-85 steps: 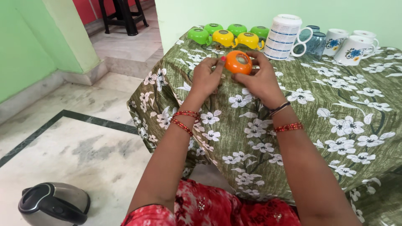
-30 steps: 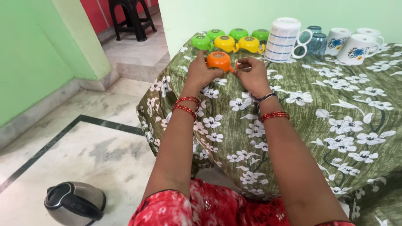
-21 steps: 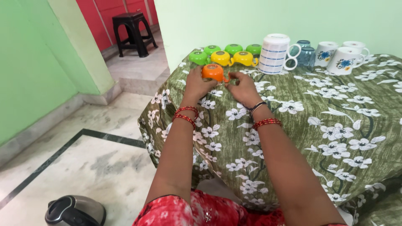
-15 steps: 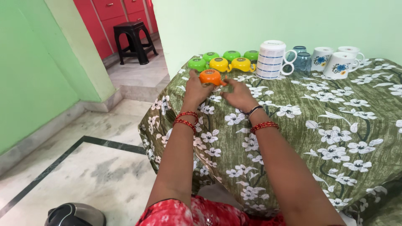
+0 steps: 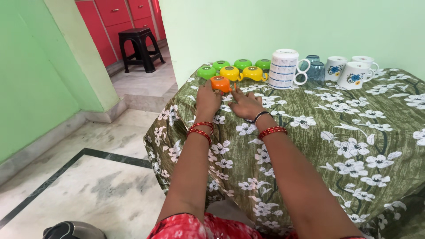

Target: The person arranges several colorful cups on a floral tablecloth, then picks up a stainless steel kettle and wipes it with a cloth. The person places the cleaned kettle on the table next to the cups.

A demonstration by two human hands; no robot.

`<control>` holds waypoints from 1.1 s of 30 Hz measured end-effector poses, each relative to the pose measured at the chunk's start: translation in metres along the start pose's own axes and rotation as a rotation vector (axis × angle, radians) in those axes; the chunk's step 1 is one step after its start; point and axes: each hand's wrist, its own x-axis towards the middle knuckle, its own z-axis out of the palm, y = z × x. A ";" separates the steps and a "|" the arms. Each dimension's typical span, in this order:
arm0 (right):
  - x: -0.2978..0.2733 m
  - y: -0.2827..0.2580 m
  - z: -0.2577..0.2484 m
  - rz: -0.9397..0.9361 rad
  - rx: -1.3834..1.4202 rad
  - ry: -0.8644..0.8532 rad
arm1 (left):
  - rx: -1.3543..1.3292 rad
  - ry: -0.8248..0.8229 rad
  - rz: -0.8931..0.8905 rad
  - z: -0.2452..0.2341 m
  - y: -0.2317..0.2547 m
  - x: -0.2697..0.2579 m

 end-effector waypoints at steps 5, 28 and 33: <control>-0.002 -0.007 -0.016 0.033 -0.069 -0.054 | 0.097 -0.050 -0.043 -0.008 0.015 -0.006; -0.004 -0.001 -0.008 -0.043 -0.006 0.064 | 0.154 -0.060 0.001 -0.008 0.013 -0.008; -0.004 -0.004 -0.008 -0.029 -0.042 0.014 | 0.141 -0.064 -0.023 -0.007 0.012 -0.006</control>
